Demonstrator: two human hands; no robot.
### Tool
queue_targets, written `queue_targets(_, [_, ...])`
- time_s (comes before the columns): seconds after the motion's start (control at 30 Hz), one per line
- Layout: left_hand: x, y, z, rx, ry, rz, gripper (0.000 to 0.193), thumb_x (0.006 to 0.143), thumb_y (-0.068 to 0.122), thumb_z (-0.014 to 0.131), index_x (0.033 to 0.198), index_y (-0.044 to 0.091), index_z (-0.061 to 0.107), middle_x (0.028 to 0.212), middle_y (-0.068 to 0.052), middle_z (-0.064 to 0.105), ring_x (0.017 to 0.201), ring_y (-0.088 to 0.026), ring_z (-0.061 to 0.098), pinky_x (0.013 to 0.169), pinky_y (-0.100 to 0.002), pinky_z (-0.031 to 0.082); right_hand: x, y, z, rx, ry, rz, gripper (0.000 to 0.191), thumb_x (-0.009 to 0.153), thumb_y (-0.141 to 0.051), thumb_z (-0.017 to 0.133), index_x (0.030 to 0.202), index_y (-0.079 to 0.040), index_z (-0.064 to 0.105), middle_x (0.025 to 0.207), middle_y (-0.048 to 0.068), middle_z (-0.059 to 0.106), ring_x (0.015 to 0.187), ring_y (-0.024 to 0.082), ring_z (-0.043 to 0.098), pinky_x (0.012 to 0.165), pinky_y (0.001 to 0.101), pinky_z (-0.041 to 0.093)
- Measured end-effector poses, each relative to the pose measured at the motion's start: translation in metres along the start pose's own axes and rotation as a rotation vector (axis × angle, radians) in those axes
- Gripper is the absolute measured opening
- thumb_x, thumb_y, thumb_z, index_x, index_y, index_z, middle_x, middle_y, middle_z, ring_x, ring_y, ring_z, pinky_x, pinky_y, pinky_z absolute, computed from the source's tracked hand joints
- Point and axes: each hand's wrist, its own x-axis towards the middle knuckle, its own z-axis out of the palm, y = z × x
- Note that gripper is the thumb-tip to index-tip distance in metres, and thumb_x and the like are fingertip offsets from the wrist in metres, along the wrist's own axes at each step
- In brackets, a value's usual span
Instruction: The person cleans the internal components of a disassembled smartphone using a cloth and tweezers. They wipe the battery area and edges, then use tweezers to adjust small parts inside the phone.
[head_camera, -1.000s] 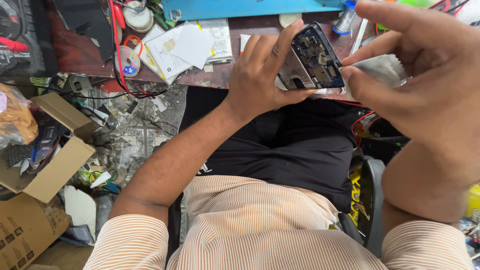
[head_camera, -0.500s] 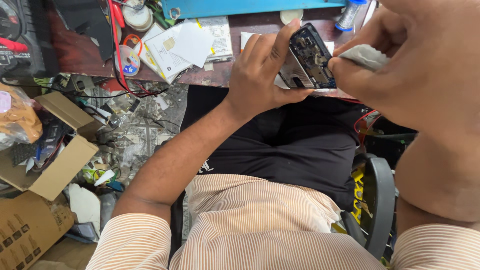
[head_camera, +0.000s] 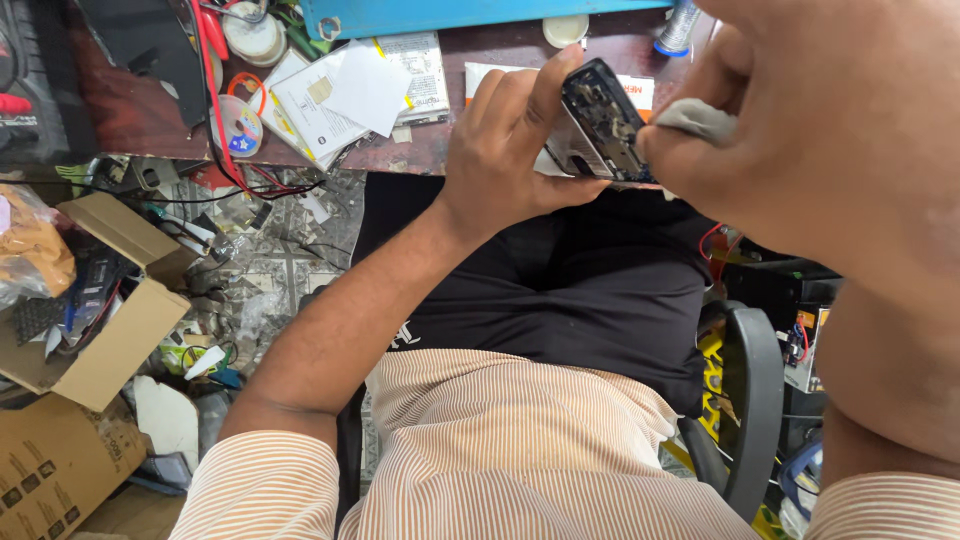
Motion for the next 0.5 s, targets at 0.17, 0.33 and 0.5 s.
queue_targets(0.17, [0.0, 0.0, -0.001, 0.009, 0.006, 0.006, 0.099, 0.09, 0.064, 0.085, 0.156, 0.009, 0.036, 0.111, -0.004, 0.053, 0.102, -0.022, 0.056, 0.086, -0.038, 0.054, -0.001, -0.005, -0.003, -0.055, 0.116, -0.17, 0.025, 0.08, -0.01, 0.084, 0.095, -0.001, 0.067, 0.071, 0.009, 0.071, 0.052, 0.017, 0.065, 0.044, 0.0321, 0.047])
queue_targets(0.33, [0.0, 0.0, 0.001, 0.02, -0.006, 0.018, 0.101, 0.092, 0.066, 0.084, 0.158, 0.009, 0.033, 0.113, -0.003, 0.053, 0.103, -0.022, 0.056, 0.083, -0.034, 0.054, -0.009, -0.01, -0.002, 0.062, 0.022, 0.034, 0.017, 0.089, -0.009, 0.081, 0.099, -0.004, 0.067, 0.068, 0.006, 0.07, 0.047, 0.015, 0.065, 0.041, 0.0303, 0.048])
queue_targets(0.5, [0.001, -0.001, 0.003, 0.017, 0.018, -0.002, 0.102, 0.091, 0.067, 0.084, 0.156, 0.007, 0.034, 0.111, -0.005, 0.053, 0.1, -0.022, 0.056, 0.084, -0.036, 0.053, -0.019, -0.024, -0.006, -0.012, 0.311, -0.266, 0.026, 0.087, 0.002, 0.081, 0.109, 0.003, 0.066, 0.077, 0.01, 0.071, 0.061, 0.019, 0.067, 0.055, 0.0315, 0.05])
